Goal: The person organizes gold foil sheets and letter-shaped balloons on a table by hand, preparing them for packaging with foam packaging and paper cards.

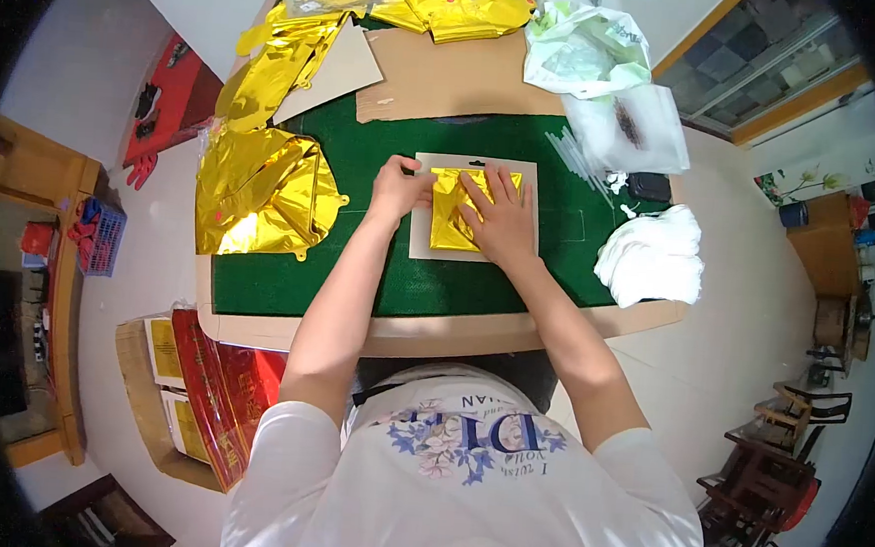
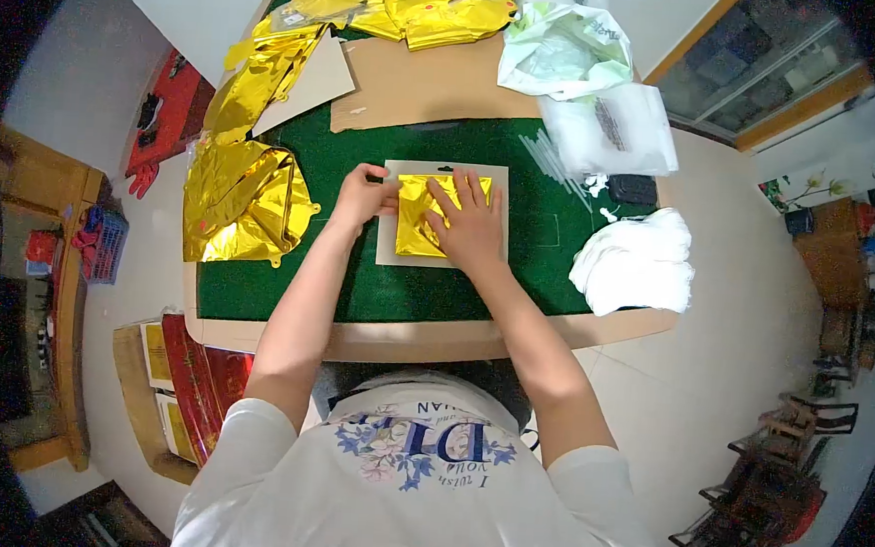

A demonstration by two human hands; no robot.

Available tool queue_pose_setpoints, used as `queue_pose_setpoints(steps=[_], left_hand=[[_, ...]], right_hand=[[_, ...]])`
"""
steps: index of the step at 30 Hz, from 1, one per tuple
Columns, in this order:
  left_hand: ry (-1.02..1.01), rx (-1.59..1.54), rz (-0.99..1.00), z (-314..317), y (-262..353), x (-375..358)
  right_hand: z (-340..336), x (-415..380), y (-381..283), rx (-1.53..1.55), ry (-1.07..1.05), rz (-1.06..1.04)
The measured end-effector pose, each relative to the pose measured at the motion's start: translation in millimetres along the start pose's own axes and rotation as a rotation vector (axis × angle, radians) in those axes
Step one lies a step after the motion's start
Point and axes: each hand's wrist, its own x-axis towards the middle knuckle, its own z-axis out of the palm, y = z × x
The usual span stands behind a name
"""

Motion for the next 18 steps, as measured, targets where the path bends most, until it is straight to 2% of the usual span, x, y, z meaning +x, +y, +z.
queue_pose_setpoints(steps=[5, 7, 11, 13, 14, 16, 18], left_hand=[[0.011, 0.171, 0.072, 5.7, -0.9, -6.0], [0.207, 0.708, 0.413, 7.7, 0.0, -12.5], [0.187, 0.726, 0.342, 14.3, 6.1, -26.8], [0.318, 0.783, 0.673, 16.8, -3.3, -24.5], [0.317, 0.783, 0.675, 17.8, -7.9, -24.0], [0.326, 0.810, 0.920, 21.3, -8.8, -36.5], [0.317, 0.739, 0.978, 23.6, -12.1, -43.2]], right_hand=[[-1.5, 0.4, -1.0, -0.023, -0.009, 0.007], [-2.6, 0.3, -1.1, -0.018, -0.021, 0.011], [-3.7, 0.6, -1.9, -0.010, -0.036, 0.017], [-2.4, 0.2, -1.3, -0.001, -0.032, 0.015], [-1.9, 0.8, -0.4, 0.007, -0.026, 0.011], [-2.1, 1.1, -0.8, 0.004, -0.020, 0.010], [-2.8, 0.9, -1.2, 0.002, -0.016, 0.009]])
